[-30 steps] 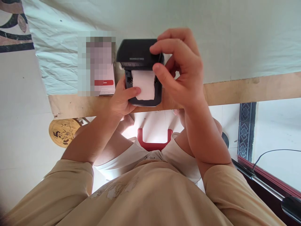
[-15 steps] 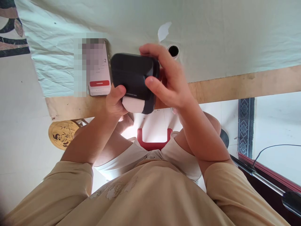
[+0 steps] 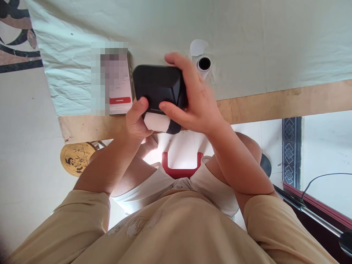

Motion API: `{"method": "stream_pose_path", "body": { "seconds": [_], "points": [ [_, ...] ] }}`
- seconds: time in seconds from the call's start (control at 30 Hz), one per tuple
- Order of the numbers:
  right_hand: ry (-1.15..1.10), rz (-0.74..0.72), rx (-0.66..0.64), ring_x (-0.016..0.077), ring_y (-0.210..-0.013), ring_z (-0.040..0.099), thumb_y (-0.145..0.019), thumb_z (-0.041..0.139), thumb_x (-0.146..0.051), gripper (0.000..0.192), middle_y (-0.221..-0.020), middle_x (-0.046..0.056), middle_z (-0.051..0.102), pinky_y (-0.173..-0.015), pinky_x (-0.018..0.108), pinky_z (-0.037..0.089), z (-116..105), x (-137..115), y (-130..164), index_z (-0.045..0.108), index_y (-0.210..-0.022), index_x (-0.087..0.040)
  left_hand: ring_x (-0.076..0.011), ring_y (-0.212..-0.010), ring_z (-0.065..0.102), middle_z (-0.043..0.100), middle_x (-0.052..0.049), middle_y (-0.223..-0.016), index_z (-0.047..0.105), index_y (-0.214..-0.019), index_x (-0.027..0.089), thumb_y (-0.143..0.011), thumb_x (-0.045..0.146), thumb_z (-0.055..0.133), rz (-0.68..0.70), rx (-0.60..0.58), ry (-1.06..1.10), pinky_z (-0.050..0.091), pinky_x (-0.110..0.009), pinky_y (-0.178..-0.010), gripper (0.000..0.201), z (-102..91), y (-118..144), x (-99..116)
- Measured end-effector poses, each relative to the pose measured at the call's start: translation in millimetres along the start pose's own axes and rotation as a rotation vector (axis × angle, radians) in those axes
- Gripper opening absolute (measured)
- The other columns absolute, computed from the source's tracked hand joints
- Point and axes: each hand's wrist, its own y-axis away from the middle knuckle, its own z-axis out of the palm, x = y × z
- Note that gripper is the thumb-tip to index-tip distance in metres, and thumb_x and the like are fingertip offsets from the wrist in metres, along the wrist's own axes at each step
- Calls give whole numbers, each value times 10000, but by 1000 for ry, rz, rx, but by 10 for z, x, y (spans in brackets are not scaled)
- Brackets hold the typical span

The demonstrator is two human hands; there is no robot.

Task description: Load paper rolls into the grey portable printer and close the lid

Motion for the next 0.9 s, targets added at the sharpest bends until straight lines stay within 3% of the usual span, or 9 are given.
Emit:
{"method": "stream_pose_path", "body": {
  "seconds": [0.07, 0.2, 0.33, 0.47, 0.63, 0.77, 0.9],
  "points": [
    [95, 12, 50, 196, -1048, 567, -810, 498, -457, 528, -1288, 71, 483, -865, 363, 554, -26, -86, -19, 391, -1286, -256, -270, -1281, 520, 694, -73, -1067, 639, -960, 197, -858, 379, 528, 5, 19, 25, 528, -347, -980, 236, 46, -7, 40],
    [151, -10, 60, 173, -1062, 567, -815, 506, -362, 418, -1304, 40, 489, -760, 286, 563, -55, -117, -65, 472, -1223, -281, -253, -1316, 486, 667, -46, -1140, 643, -1037, 169, -911, 523, 387, 39, 32, 113, 483, -384, -1064, 455, 152, -51, 104],
    [103, 7, 19, 147, -969, 579, -794, 537, -358, 489, -1376, 47, 437, -700, 271, 563, -44, -30, -74, 447, -1268, -282, -200, -1325, 480, 686, 5, -1015, 658, -977, 182, -939, 439, 370, 47, 40, 114, 469, -358, -1085, 388, 179, -102, 107],
    [98, 23, -13, 145, -922, 583, -772, 574, -401, 558, -1394, 61, 419, -727, 291, 572, -51, 11, -54, 419, -1296, -290, -183, -1322, 480, 701, -24, -953, 655, -969, 166, -950, 454, 337, -14, 58, 96, 450, -311, -1093, 430, 153, -98, 94],
    [69, 22, -63, 138, -877, 590, -724, 629, -415, 632, -1401, 47, 410, -723, 300, 573, -71, 8, -47, 399, -1305, -314, -184, -1108, 640, 699, -15, -795, 640, -883, 149, -927, 433, 420, -34, 84, 119, 501, -332, -1031, 362, 107, -86, 73],
    [40, 26, -59, 133, -851, 583, -712, 641, -411, 643, -1398, 38, 411, -662, 287, 554, -82, 5, -46, 402, -1303, -328, -148, -871, 694, 716, -4, -799, 654, -863, 158, -919, 424, 438, -16, 11, 143, 555, -283, -925, 348, 100, -113, 73],
    [99, -6, 88, 119, -812, 537, -703, 654, -439, 561, -1251, 54, 473, -525, 249, 437, -107, -55, -48, 487, -1216, -286, -176, -906, 695, 715, -9, -863, 667, -926, 168, -940, 441, 357, -17, -98, 138, 558, -348, -921, 414, 152, -110, 101]
  ]
}}
